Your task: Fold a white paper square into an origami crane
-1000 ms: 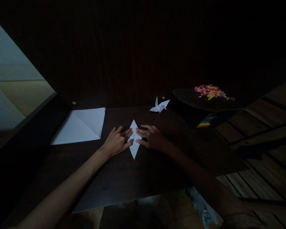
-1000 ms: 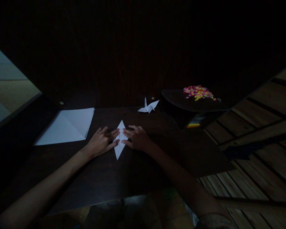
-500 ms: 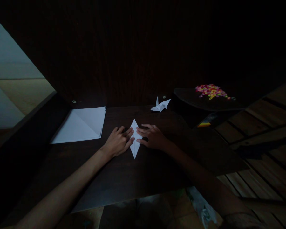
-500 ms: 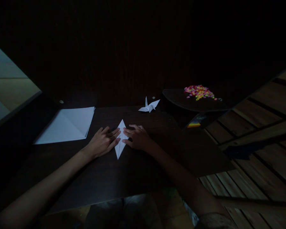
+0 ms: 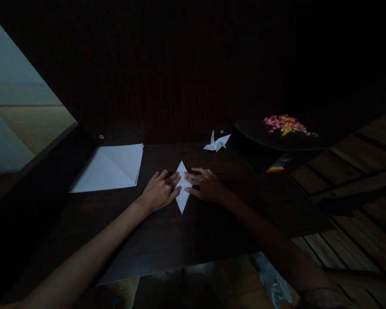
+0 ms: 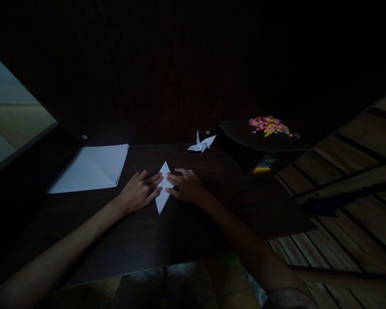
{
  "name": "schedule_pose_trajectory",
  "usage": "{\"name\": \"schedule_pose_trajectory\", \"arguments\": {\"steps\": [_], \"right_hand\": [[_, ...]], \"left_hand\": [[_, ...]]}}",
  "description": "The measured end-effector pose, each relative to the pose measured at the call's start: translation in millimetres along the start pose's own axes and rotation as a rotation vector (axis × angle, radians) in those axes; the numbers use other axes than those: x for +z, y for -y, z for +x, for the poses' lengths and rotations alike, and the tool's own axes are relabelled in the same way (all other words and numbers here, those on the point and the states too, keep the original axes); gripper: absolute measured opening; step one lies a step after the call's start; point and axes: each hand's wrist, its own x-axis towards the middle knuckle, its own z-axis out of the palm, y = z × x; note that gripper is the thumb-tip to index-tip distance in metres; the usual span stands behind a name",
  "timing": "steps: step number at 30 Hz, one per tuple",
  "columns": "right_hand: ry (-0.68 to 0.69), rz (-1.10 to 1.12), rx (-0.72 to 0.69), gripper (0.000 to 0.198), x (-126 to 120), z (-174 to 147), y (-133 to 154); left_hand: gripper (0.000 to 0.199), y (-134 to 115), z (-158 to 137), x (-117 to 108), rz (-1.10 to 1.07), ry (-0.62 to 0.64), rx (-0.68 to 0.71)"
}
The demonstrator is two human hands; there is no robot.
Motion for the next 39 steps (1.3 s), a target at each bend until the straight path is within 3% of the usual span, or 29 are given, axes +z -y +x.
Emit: {"name": "schedule_pose_trajectory", "arguments": {"steps": [8,20,31,35,39], "right_hand": [[-0.001,0.000,0.003,0.047,1.5,0.8,-1.6],[0.017,-0.011,0.015,0.045,0.3,1.1,-1.4],[0.005,-0.006,0.008,0.044,0.0,1.3,-1.0],[0.018,-0.009,0.016,0.043,-0.9,1.3,-0.8],[0.011,-0.013,0.008,0.044,-0.1,1.0,-1.9]], "left_hand": [[0.048,3.7,-0.9,-0.5,0.006,0.006,0.040],[0.042,11.1,8.1,6.3,-0.243,0.013,-0.058],[0.035,14.0,9.2,6.0,-0.279,0.010,-0.083],[0.041,14.2,13.8,9.3,-0.328,-0.019,-0.138],[0.033,14.9,16.1,11.6,-0.371,-0.039,-0.162]]}}
